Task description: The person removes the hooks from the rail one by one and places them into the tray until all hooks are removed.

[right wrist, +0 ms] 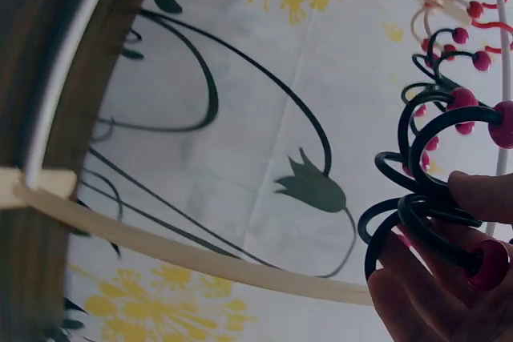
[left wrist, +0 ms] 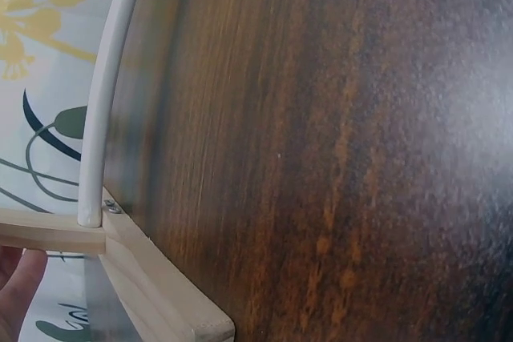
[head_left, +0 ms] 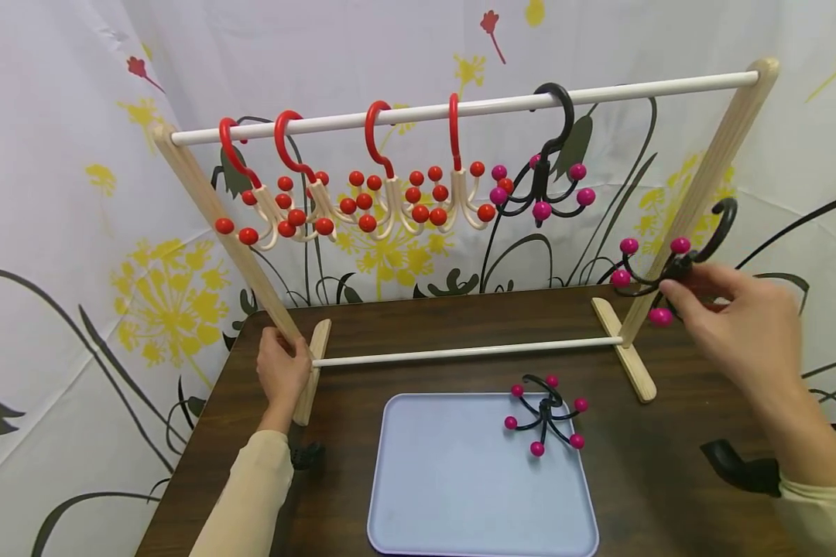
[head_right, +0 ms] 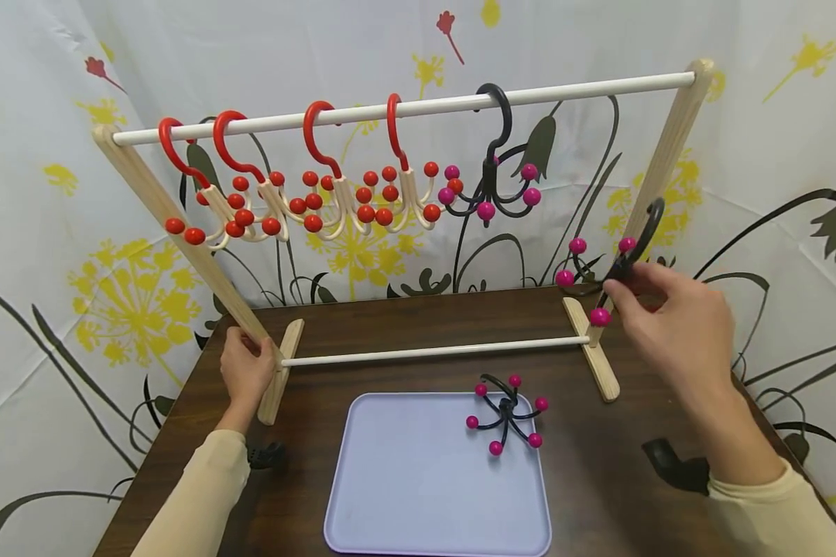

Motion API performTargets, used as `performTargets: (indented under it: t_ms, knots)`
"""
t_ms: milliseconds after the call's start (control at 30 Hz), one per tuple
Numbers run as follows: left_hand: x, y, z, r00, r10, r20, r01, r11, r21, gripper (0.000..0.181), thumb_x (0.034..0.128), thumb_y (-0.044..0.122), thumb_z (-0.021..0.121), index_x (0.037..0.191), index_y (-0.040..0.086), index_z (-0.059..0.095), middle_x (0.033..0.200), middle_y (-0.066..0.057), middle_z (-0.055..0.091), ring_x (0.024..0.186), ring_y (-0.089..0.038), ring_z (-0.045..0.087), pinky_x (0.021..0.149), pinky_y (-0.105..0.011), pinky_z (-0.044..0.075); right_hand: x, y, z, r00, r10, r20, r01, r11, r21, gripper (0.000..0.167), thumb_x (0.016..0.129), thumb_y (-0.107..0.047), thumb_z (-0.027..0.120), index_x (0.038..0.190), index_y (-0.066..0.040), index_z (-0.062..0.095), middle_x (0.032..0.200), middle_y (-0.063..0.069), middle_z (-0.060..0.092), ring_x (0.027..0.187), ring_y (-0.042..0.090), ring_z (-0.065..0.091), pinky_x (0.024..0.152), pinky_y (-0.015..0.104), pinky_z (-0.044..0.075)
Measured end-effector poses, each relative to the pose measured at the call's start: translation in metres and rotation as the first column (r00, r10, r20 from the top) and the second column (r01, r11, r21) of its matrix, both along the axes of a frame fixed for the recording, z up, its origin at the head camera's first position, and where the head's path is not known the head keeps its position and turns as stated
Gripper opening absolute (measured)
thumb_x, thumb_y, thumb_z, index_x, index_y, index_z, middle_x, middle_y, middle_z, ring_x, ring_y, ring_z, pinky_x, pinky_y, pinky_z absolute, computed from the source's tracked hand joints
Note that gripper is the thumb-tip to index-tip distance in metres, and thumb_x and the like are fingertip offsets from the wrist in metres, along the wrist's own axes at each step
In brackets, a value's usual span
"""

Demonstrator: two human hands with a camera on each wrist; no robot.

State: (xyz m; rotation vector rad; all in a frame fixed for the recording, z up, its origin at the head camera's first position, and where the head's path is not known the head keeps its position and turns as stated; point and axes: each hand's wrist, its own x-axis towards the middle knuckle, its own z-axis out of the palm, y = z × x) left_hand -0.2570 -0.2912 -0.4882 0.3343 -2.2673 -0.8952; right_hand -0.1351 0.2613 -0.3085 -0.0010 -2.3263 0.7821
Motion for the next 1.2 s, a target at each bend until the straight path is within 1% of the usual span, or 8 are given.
performTargets:
  t_ms: [167,367,533,667,800,933,1100,1200]
  knots:
    - [-0.001,-0.001,-0.001,1.0,0.004,-0.015,-0.004,1.0,-0.001,0.021,0.0874,0.011,0.065,0.101,0.001,0.052,0.086,-0.016,0.055,0.078,-0.036,0.054,0.071,-0.052,0.04,0.027,-0.008,-0.035,0.999,0.042,0.034,-0.042,0.999,0.009,0.022,0.082,-0.024,0.079,0.095,-0.008,0.075,0.084,0.011,0.074,0.065,-0.028,0.045,0.053,0.013,0.037]
    - [-0.002,-0.002,-0.001,1.0,0.002,-0.015,-0.002,1.0,-0.001,0.022,0.0875,0.011,0.065,0.101,0.001,0.052,0.087,-0.016,0.055,0.079,-0.035,0.054,0.072,-0.051,0.039,0.059,-0.021,-0.072,0.999,0.01,0.041,-0.01,1.0,-0.003,0.019,0.074,-0.019,0.084,0.09,-0.014,0.075,0.078,0.006,0.074,0.055,-0.016,0.048,0.048,0.022,0.033]
    - [-0.001,-0.001,0.0,1.0,0.002,-0.011,-0.002,1.0,0.005,0.022,0.0878,0.011,0.065,0.102,0.001,0.052,0.088,-0.016,0.055,0.08,-0.034,0.054,0.072,-0.05,0.04,0.082,-0.039,-0.102,0.989,0.012,0.148,-0.003,0.998,-0.063,0.02,0.074,-0.019,0.086,0.09,-0.016,0.075,0.077,0.005,0.074,0.054,-0.003,0.057,0.048,0.025,0.039]
    - [-0.001,-0.002,0.0,1.0,-0.003,-0.013,0.003,1.0,0.001,0.022,0.0879,0.011,0.065,0.102,0.0,0.052,0.087,-0.016,0.055,0.079,-0.035,0.054,0.072,-0.051,0.039,0.097,-0.056,-0.123,0.967,-0.005,0.254,0.029,0.996,-0.09,0.021,0.076,-0.023,0.084,0.093,-0.015,0.075,0.081,0.008,0.074,0.057,0.013,0.065,0.05,0.03,0.043]
    - [-0.001,-0.003,-0.001,1.0,0.003,-0.008,-0.003,1.0,0.002,0.022,0.0875,0.012,0.066,0.102,0.001,0.052,0.087,-0.016,0.055,0.079,-0.035,0.053,0.072,-0.05,0.039,0.107,-0.07,-0.14,0.949,0.01,0.315,0.033,0.991,-0.129,0.023,0.077,-0.02,0.084,0.096,-0.011,0.075,0.086,0.01,0.074,0.066,0.024,0.071,0.053,0.029,0.05]
    - [-0.001,-0.002,-0.001,1.0,0.006,-0.004,-0.006,1.0,0.001,0.023,0.0874,0.011,0.066,0.102,0.001,0.052,0.087,-0.016,0.055,0.079,-0.035,0.054,0.072,-0.051,0.039,0.112,-0.081,-0.152,0.921,0.054,0.386,0.01,0.987,-0.163,0.025,0.075,-0.016,0.084,0.097,-0.01,0.074,0.088,0.008,0.074,0.076,0.028,0.072,0.058,0.032,0.056]
    - [0.0,0.0,-0.001,1.0,-0.008,-0.005,0.008,1.0,0.0,0.022,0.0874,0.011,0.065,0.102,0.0,0.052,0.086,-0.016,0.055,0.078,-0.035,0.054,0.072,-0.051,0.04,0.115,-0.089,-0.161,0.847,0.062,0.527,0.031,0.986,-0.166,0.028,0.078,-0.02,0.083,0.1,-0.006,0.073,0.09,0.011,0.074,0.079,0.03,0.07,0.065,0.04,0.057]
    - [-0.001,0.002,-0.002,1.0,-0.009,-0.012,0.009,1.0,0.0,0.022,0.0877,0.011,0.065,0.102,0.0,0.052,0.087,-0.016,0.055,0.079,-0.035,0.054,0.072,-0.051,0.04,0.115,-0.092,-0.167,0.846,0.017,0.534,0.069,0.988,-0.14,0.026,0.077,-0.023,0.083,0.097,-0.008,0.074,0.091,0.011,0.074,0.073,0.028,0.07,0.063,0.041,0.056]
